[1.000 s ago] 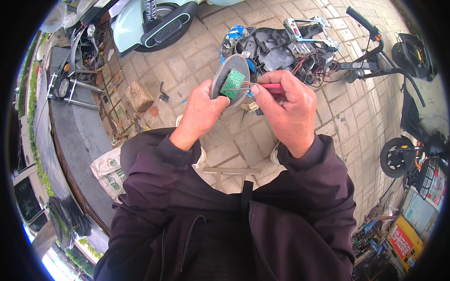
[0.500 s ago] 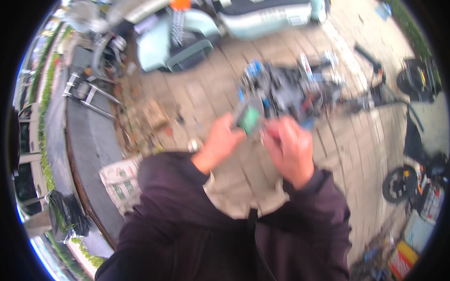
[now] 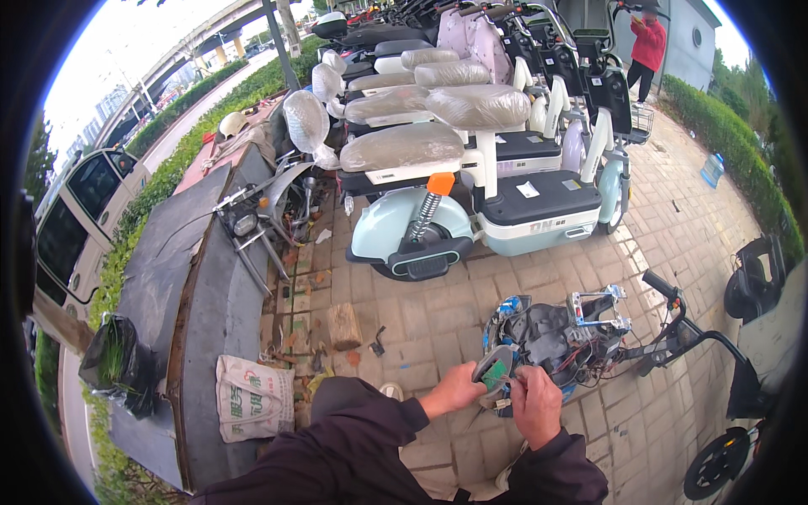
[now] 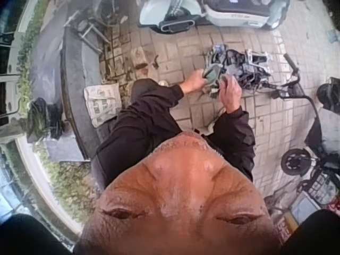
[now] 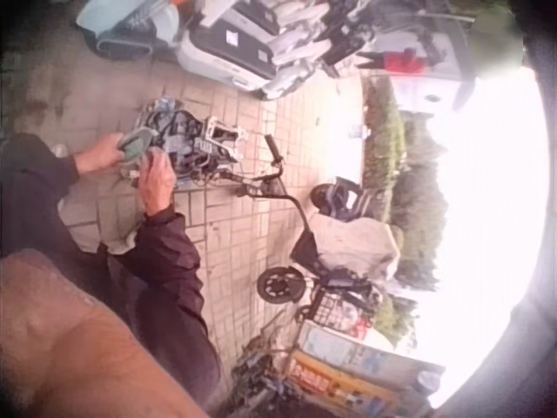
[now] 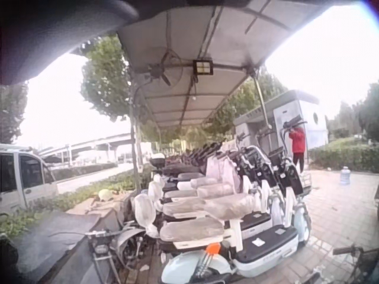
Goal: The person uses a screwdriver to remove screws from a small electronic component, then separates the circuit board from its housing. The person continues to unscrew and separate parts of the component.
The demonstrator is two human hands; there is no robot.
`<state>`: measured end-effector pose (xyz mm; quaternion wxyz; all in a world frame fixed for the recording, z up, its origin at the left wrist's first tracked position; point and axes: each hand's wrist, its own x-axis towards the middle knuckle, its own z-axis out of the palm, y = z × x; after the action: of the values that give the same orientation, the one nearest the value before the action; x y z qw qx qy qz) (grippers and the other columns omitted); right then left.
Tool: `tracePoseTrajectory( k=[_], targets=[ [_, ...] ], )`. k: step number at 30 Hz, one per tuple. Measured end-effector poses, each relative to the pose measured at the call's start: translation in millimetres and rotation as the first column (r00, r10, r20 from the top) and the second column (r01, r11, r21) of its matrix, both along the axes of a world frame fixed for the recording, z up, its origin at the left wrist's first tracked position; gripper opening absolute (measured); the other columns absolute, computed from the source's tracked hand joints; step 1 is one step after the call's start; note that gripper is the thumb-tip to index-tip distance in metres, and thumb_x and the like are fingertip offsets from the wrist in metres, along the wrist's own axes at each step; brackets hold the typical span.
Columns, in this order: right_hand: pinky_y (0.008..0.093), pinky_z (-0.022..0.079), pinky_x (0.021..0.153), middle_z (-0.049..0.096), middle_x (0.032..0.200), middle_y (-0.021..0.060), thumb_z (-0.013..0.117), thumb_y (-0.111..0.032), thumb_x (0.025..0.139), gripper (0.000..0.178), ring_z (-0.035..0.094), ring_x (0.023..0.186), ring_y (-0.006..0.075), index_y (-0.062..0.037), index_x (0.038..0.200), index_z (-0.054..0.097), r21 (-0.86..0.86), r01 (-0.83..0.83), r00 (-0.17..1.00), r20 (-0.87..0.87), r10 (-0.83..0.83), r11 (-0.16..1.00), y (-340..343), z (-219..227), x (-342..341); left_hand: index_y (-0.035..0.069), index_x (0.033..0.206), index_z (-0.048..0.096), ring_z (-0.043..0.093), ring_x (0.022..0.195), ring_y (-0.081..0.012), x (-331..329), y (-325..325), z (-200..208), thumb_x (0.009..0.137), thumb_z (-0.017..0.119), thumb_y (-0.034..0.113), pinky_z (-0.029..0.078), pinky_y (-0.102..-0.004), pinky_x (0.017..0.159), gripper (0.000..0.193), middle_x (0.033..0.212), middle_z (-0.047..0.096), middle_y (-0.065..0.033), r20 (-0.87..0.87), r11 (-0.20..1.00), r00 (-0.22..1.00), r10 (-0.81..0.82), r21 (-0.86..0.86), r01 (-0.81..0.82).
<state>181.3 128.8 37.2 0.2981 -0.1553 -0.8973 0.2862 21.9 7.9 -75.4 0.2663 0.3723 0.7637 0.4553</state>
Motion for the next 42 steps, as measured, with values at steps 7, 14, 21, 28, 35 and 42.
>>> tracePoseTrajectory(
  k=[7, 14, 21, 28, 35, 42],
  targets=[
    [0.0413, 0.057, 0.075, 0.069, 0.098, 0.0167, 0.075, 0.002, 0.089, 0.024, 0.071, 0.084, 0.0348, -0.0008, 0.109, 0.062, -0.082, -0.072, 0.997, -0.035, 0.07, 0.994, -1.5, 4.4, -6.7, -0.005, 0.098, 0.065, 0.072, 0.076, -0.0369, -5.1, -2.4, 17.2, 0.081, 0.071, 0.024, 0.055, -0.0461, 0.072, 0.033, 0.081, 0.07, -0.0247, 0.126, 0.999, 0.991, 0.044, -0.01, -0.043],
    [0.0391, 0.057, 0.071, 0.068, 0.093, 0.0157, 0.077, -0.003, 0.094, 0.017, 0.072, 0.078, 0.0322, -0.0007, 0.103, 0.063, -0.091, 0.07, 0.998, 0.014, -0.069, 0.993, 0.4, -1.5, -6.4, -0.005, 0.099, 0.065, 0.071, 0.085, -0.0435, -3.8, -3.3, 14.5, 0.08, 0.071, 0.024, 0.054, -0.049, 0.078, 0.035, 0.089, 0.07, -0.028, 0.098, 0.999, 0.995, 0.032, -0.017, -0.03],
    [0.0372, 0.058, 0.079, 0.07, 0.099, 0.0135, 0.076, 0.004, 0.088, 0.031, 0.073, 0.086, 0.0266, -0.0012, 0.116, 0.062, -0.149, 0.012, 0.999, -0.049, -0.019, 0.989, 4.9, -5.6, -7.1, -0.004, 0.099, 0.066, 0.069, 0.092, -0.0485, -4.2, -0.7, 12.2, 0.082, 0.071, 0.025, 0.053, -0.0512, 0.082, 0.034, 0.095, 0.069, -0.0303, 0.117, 0.999, 0.993, 0.03, -0.016, -0.029],
    [0.0366, 0.056, 0.077, 0.068, 0.096, 0.0124, 0.074, 0.001, 0.09, 0.025, 0.071, 0.083, 0.0265, -0.0016, 0.113, 0.063, -0.158, 0.014, 1.0, 0.015, -0.012, 0.987, 0.9, -2.1, -5.8, -0.005, 0.098, 0.066, 0.07, 0.094, -0.0505, -1.4, -0.2, 13.0, 0.08, 0.073, 0.021, 0.054, -0.054, 0.082, 0.033, 0.095, 0.07, -0.0323, 0.089, 1.0, 0.996, 0.029, -0.006, -0.029],
    [0.0363, 0.056, 0.079, 0.067, 0.097, 0.0135, 0.074, 0.0, 0.092, 0.028, 0.069, 0.085, 0.027, -0.0001, 0.118, 0.063, -0.102, 0.033, 0.998, 0.057, -0.027, 0.994, 7.2, -7.2, -4.3, -0.005, 0.097, 0.062, 0.066, 0.092, -0.0531, -0.2, -1.1, 15.2, 0.081, 0.07, 0.021, 0.052, -0.0552, 0.08, 0.032, 0.095, 0.068, -0.0328, 0.164, 0.999, 0.985, 0.044, 0.01, -0.046],
    [0.0351, 0.056, 0.081, 0.066, 0.1, 0.0101, 0.07, 0.009, 0.087, 0.034, 0.068, 0.087, 0.0215, -0.0007, 0.118, 0.061, -0.23, 0.002, 0.999, 0.05, 0.01, 0.973, 1.8, -6.0, -5.8, -0.006, 0.097, 0.061, 0.065, 0.091, -0.0533, -0.1, -0.4, 16.9, 0.08, 0.068, 0.019, 0.051, -0.0553, 0.081, 0.03, 0.094, 0.068, -0.0327, 0.205, 0.999, 0.978, 0.045, 0.01, -0.048]
  ],
)
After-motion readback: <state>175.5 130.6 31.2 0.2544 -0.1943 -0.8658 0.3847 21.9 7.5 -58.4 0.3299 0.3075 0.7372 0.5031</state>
